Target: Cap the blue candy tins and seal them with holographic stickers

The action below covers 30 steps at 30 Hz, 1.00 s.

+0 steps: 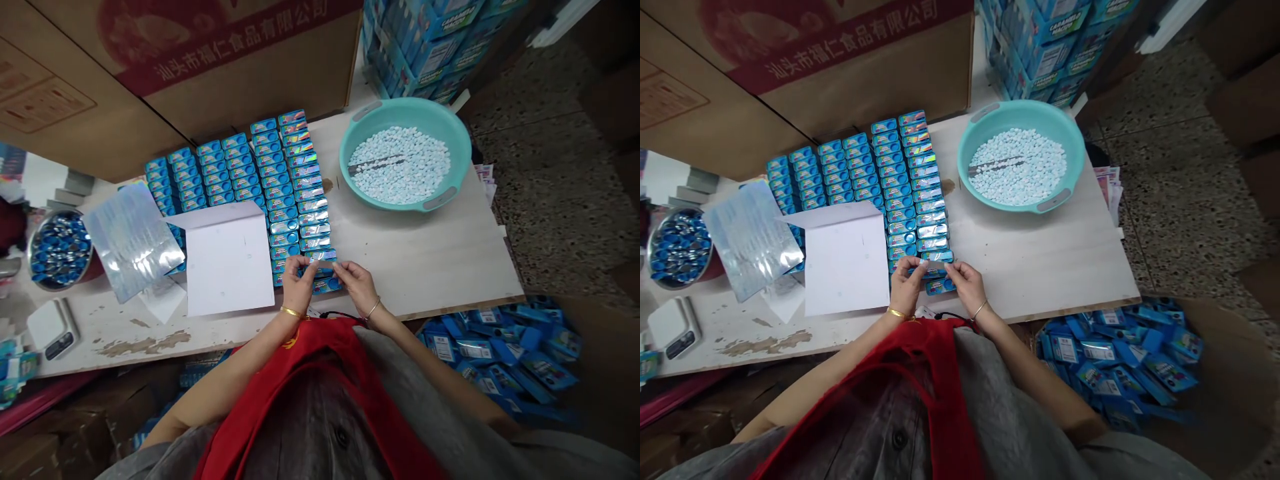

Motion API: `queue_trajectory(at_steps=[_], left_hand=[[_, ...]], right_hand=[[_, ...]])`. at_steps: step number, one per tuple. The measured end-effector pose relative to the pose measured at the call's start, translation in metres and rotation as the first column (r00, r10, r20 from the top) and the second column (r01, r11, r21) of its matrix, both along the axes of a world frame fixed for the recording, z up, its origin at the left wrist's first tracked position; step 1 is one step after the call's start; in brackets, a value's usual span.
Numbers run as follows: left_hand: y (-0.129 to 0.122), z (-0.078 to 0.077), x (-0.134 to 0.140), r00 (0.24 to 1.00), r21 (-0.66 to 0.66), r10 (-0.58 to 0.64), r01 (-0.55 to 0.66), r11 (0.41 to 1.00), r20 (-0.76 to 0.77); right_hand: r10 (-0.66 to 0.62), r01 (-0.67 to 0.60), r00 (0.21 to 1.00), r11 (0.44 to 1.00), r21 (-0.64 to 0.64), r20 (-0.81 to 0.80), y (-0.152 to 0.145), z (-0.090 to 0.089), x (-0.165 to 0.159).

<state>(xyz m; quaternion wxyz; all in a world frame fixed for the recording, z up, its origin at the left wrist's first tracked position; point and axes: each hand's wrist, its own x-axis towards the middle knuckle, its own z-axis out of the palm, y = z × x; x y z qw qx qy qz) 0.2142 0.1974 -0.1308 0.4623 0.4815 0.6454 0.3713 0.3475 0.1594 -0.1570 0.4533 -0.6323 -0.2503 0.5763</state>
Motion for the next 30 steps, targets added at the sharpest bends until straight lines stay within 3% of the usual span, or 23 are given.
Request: queue_trajectory(at_steps=[4,7,11,15,20,27,30], left_hand=[[-0.004,-0.016,-0.004,0.999,-0.092,0.031,-0.034,0.995,-0.035],[-0.003,-0.02,-0.008,0.971,-0.064,-0.041,0.027,0.998,-0.235],[-0.004,-0.02,-0.008,0.851,-0.07,-0.166,0.152,0.986,-0.499],[-0.006,-0.023,-0.004,0.747,-0.085,-0.241,0.241,0.967,-0.62],[0.0,-0.021,-0.003,0.655,-0.119,-0.259,0.252,0.96,-0.71],[0.002,-0.024,-0.004,0.619,-0.188,-0.304,0.246,0.951,-0.724],[0.006,-0.018,-0.011,0.641,-0.101,-0.291,0.317,0.943,-0.71]], right_hand=[[0.046,-0.055,0.986,0.997,0.051,0.163,-0.004,-0.003,0.001],[0.096,-0.117,0.96,0.991,0.063,0.264,-0.003,-0.01,0.009],[0.133,-0.173,0.908,0.983,0.066,0.398,0.0,-0.017,0.016],[0.15,-0.197,0.878,0.979,0.058,0.455,0.001,-0.026,0.017],[0.128,-0.152,0.898,0.988,0.025,0.422,-0.004,-0.044,0.01],[0.161,-0.169,0.903,0.986,-0.014,0.398,0.003,-0.062,0.005],[0.189,-0.203,0.88,0.979,-0.014,0.435,0.015,-0.058,0.013]])
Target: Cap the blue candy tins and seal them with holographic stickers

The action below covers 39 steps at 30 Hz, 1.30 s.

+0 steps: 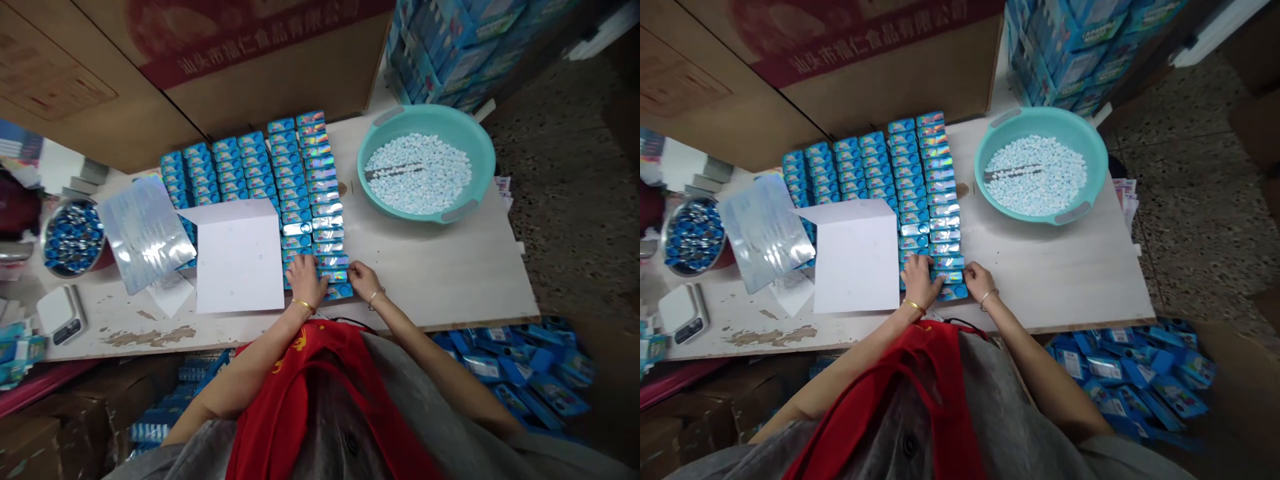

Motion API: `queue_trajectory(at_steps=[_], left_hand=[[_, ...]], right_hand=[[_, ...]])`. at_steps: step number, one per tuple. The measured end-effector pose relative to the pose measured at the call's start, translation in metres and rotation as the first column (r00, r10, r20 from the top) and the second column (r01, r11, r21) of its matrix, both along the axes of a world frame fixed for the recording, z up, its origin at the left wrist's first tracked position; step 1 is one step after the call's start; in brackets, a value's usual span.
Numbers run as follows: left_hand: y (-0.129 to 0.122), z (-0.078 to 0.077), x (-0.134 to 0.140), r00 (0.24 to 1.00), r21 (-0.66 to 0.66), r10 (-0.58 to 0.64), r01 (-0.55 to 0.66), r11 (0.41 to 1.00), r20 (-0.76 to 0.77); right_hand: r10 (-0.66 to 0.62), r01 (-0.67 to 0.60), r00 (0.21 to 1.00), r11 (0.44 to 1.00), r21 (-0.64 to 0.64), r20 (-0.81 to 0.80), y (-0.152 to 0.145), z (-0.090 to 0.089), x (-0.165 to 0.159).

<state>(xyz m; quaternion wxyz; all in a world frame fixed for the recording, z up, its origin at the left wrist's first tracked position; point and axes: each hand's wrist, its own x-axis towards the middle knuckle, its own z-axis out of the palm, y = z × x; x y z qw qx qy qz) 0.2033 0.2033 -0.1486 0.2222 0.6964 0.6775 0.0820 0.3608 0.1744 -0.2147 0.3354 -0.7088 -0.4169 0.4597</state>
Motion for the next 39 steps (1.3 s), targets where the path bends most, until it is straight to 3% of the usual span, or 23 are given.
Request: queue_trajectory(at_steps=[3,7,9,10,12,13,15,17,19,21,23,27,33,39], left_hand=[[0.042,0.021,-0.027,0.984,0.22,-0.095,0.061,0.974,0.15],[0.156,0.066,-0.092,0.985,0.457,-0.028,-0.054,0.888,0.17],[0.209,0.08,-0.123,0.999,0.367,0.023,-0.037,0.93,0.042],[0.227,0.081,-0.135,0.998,0.198,-0.023,0.034,0.98,-0.06],[0.243,0.073,-0.152,0.976,-0.091,-0.149,0.136,0.986,-0.159],[0.24,0.065,-0.158,0.963,-0.193,-0.213,0.181,0.965,-0.163],[0.218,0.047,-0.166,0.94,-0.255,-0.312,0.271,0.928,-0.137],[0.186,0.033,-0.172,0.905,-0.212,-0.402,0.369,0.905,-0.14],[0.158,0.027,-0.176,0.904,-0.104,-0.399,0.387,0.916,-0.151],[0.141,0.029,-0.178,0.926,-0.035,-0.36,0.359,0.933,-0.113],[0.133,0.037,-0.177,0.925,-0.024,-0.375,0.374,0.927,-0.056],[0.13,0.055,-0.17,0.899,0.051,-0.433,0.436,0.899,-0.061],[0.125,0.061,-0.163,0.851,0.256,-0.497,0.525,0.811,-0.172],[0.097,0.055,-0.161,0.869,0.295,-0.488,0.49,0.821,-0.084]], right_hand=[[-0.037,0.033,0.997,0.998,0.054,0.068,0.016,0.014,0.01],[-0.161,0.128,0.975,0.97,0.204,0.153,0.045,0.04,0.007],[-0.149,0.111,0.981,0.956,0.271,0.126,0.063,0.052,-0.006],[-0.131,0.094,0.986,0.95,0.297,0.108,0.072,0.057,-0.014],[-0.09,0.056,0.992,0.943,0.329,0.09,0.088,0.064,-0.031],[-0.069,0.035,0.994,0.94,0.339,0.089,0.094,0.066,-0.04],[-0.025,-0.012,0.995,0.938,0.346,0.101,0.103,0.067,-0.058],[0.026,-0.063,0.993,0.94,0.336,0.116,0.108,0.066,-0.075],[0.071,-0.1,0.992,0.939,0.328,0.1,0.111,0.064,-0.093],[0.115,-0.114,0.993,0.939,0.324,0.016,0.114,0.063,-0.112],[0.181,-0.127,0.968,0.95,0.287,-0.172,0.12,0.065,-0.129],[0.237,-0.173,0.839,0.97,0.172,-0.49,0.133,0.073,-0.152],[0.121,-0.082,0.805,0.992,0.094,-0.58,0.139,0.078,-0.159],[-0.002,-0.01,0.818,1.0,-0.017,-0.576,0.14,0.063,-0.153]])
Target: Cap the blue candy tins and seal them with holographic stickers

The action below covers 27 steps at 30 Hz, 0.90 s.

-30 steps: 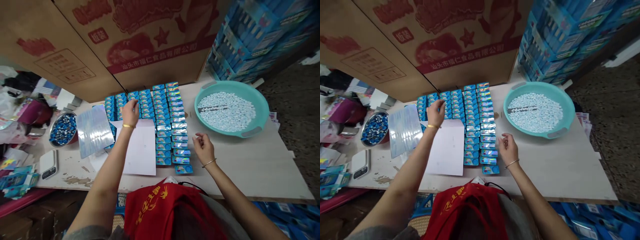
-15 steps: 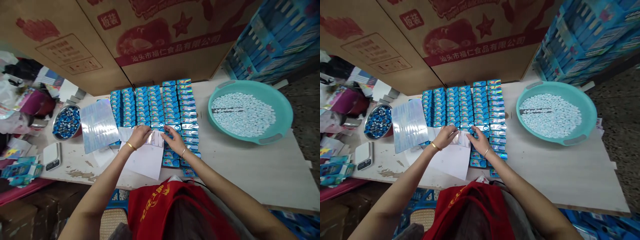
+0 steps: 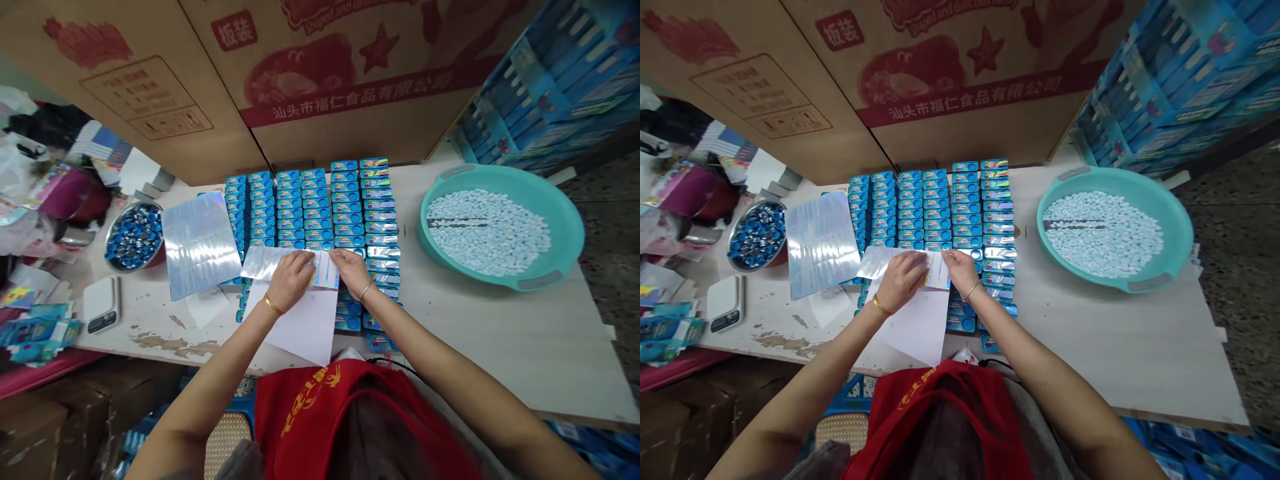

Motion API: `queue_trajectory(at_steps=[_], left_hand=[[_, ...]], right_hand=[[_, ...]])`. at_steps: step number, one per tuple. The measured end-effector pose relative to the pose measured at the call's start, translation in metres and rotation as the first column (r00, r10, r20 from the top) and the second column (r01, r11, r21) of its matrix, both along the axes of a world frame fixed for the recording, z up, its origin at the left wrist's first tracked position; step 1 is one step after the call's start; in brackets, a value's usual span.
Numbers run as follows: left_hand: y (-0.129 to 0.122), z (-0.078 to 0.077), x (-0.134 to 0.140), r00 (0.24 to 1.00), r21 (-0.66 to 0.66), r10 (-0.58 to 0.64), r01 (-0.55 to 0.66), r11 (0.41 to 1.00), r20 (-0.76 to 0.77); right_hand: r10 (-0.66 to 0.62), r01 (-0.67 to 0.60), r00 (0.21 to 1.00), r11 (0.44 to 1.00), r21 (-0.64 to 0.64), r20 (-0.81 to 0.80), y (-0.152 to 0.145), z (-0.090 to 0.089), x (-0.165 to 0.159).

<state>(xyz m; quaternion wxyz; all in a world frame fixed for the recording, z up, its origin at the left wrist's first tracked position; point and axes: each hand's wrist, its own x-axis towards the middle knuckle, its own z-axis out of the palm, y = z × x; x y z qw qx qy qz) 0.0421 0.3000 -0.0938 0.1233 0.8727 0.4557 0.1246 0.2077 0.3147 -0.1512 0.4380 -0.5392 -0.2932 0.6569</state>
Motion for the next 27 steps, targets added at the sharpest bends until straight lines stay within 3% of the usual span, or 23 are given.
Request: queue_trajectory(at_steps=[3,5,7,9,11,13,15,22,25,27], left_hand=[[-0.018,0.007,-0.003,0.984,-0.04,0.003,0.004,0.999,0.178],[-0.02,0.013,-0.005,0.928,-0.057,0.135,-0.123,0.991,0.348],[-0.011,0.018,-0.005,0.87,-0.077,0.258,-0.249,0.965,0.421],[0.006,0.018,-0.002,0.914,-0.064,0.25,-0.243,0.968,0.319],[0.024,0.015,0.002,0.982,-0.032,0.152,-0.149,0.988,0.116],[0.036,0.007,0.005,0.996,-0.014,0.067,-0.068,0.998,-0.053],[0.039,-0.001,0.004,0.993,0.001,0.018,-0.018,1.0,-0.117],[0.018,-0.025,-0.009,0.996,0.058,-0.085,0.086,0.995,-0.014],[0.005,-0.025,-0.013,0.994,0.127,-0.086,0.078,0.989,0.06],[-0.006,-0.017,-0.012,0.985,0.159,-0.031,0.003,0.987,0.169]], right_hand=[[-0.043,0.043,0.998,0.999,-0.008,0.037,0.005,-0.008,0.008],[-0.061,0.062,0.997,0.998,-0.003,0.051,0.008,-0.01,0.012],[-0.06,0.059,0.997,0.998,0.013,0.053,0.009,-0.008,0.014],[-0.044,0.042,0.998,0.998,0.037,0.047,0.008,-0.002,0.013],[-0.024,0.022,0.999,0.998,0.06,0.035,0.007,0.004,0.009],[-0.021,0.02,1.0,0.998,0.066,0.02,0.007,0.007,0.005],[-0.036,0.035,0.999,0.998,0.054,0.012,0.008,0.006,0.003],[-0.048,0.048,0.998,0.999,-0.003,0.035,0.007,-0.011,0.002],[-0.037,0.036,0.996,0.999,0.015,0.085,0.008,-0.017,0.0],[-0.037,0.033,0.991,0.999,0.036,0.132,0.01,-0.02,-0.001]])
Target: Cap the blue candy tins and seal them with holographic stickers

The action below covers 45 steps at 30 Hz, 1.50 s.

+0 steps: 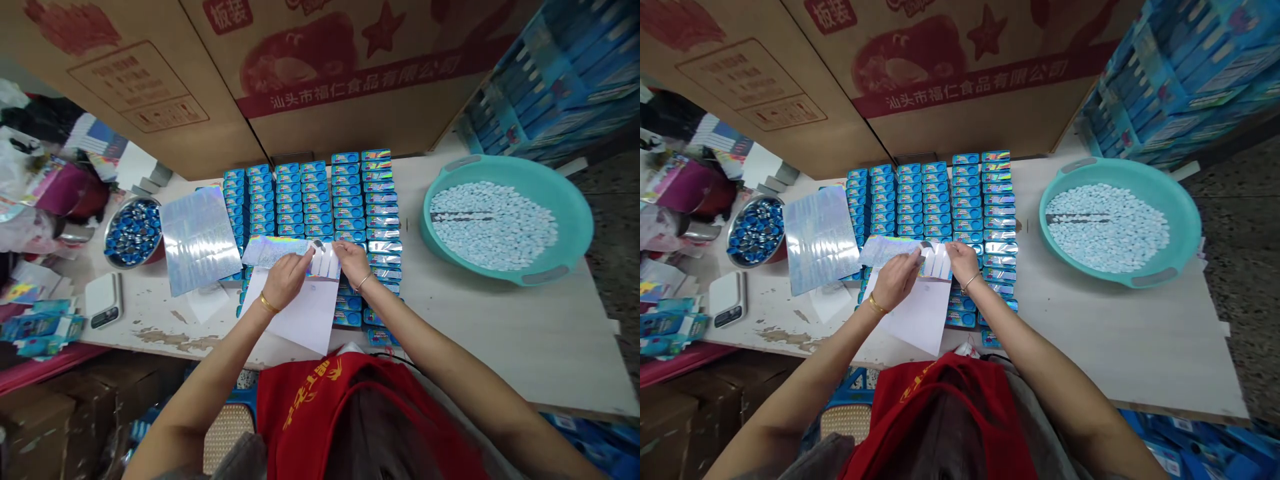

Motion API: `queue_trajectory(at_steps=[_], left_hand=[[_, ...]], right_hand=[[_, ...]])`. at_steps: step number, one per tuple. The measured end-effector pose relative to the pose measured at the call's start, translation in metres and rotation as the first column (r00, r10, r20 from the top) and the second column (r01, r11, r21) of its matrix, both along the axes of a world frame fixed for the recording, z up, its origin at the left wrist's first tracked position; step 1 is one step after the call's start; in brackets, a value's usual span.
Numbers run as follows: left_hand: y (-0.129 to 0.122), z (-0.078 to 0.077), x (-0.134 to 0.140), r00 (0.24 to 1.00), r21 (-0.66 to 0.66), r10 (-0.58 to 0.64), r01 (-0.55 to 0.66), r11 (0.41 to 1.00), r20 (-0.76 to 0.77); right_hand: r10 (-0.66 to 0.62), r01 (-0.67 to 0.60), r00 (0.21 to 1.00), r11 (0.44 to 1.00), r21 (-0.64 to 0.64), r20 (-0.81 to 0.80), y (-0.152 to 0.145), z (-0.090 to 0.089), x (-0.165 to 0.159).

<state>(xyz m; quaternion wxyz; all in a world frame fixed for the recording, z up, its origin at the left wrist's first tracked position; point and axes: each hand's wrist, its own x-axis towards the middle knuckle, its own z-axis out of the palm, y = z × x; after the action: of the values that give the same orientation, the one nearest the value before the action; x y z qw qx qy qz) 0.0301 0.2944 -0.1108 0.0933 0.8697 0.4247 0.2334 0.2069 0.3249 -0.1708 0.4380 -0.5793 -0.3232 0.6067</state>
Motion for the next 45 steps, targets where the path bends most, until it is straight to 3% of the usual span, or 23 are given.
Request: queue_trajectory(at_steps=[3,6,8,9,11,13,17,20,23,29,34,40,45], left_hand=[[-0.019,0.023,0.009,0.931,-0.057,0.209,-0.201,0.978,0.299],[-0.038,0.049,0.028,0.671,-0.316,0.452,-0.323,0.892,0.587],[-0.05,0.061,0.043,0.496,-0.494,0.554,-0.26,0.83,0.669],[-0.055,0.065,0.051,0.436,-0.559,0.586,-0.206,0.803,0.683],[-0.067,0.067,0.067,0.364,-0.648,0.634,-0.098,0.755,0.683],[-0.081,0.063,0.084,0.342,-0.706,0.666,-0.013,0.708,0.662],[-0.11,0.043,0.119,0.374,-0.772,0.695,0.099,0.628,0.614],[-0.128,0.023,0.139,0.453,-0.795,0.676,0.141,0.59,0.582],[-0.138,0.003,0.151,0.589,-0.795,0.609,0.099,0.598,0.532],[-0.137,-0.022,0.163,0.795,-0.731,0.472,-0.054,0.68,0.381],[-0.135,-0.03,0.171,0.895,-0.666,0.411,-0.202,0.718,0.172],[-0.133,-0.038,0.177,0.93,-0.607,0.368,-0.305,0.733,-0.023],[-0.131,-0.038,0.178,0.933,-0.569,0.323,-0.353,0.743,-0.157]], right_hand=[[-0.006,0.004,0.997,0.999,0.035,0.077,0.001,0.005,0.003],[-0.048,-0.022,0.961,0.968,0.251,0.272,-0.012,0.024,0.015],[-0.08,-0.073,0.926,0.921,0.382,0.369,-0.032,0.037,0.027],[-0.073,-0.081,0.927,0.918,0.387,0.368,-0.046,0.043,0.034],[-0.014,-0.06,0.965,0.96,0.274,0.262,-0.076,0.052,0.049],[0.035,-0.048,0.992,0.993,0.107,0.117,-0.109,0.056,0.064],[0.008,-0.011,0.999,0.996,-0.083,-0.037,-0.163,0.063,0.095],[-0.066,0.066,0.998,0.995,-0.076,0.006,-0.19,0.066,0.117],[-0.094,0.101,0.987,0.994,-0.049,0.127,-0.203,0.06,0.135],[-0.054,0.031,0.91,0.997,0.064,0.411,-0.206,0.024,0.151],[0.039,-0.138,0.758,0.985,0.101,0.651,-0.201,0.004,0.162],[0.141,-0.241,0.596,0.971,0.008,0.791,-0.194,-0.009,0.168],[0.163,-0.238,0.617,0.971,-0.015,0.77,-0.195,-0.024,0.167]])
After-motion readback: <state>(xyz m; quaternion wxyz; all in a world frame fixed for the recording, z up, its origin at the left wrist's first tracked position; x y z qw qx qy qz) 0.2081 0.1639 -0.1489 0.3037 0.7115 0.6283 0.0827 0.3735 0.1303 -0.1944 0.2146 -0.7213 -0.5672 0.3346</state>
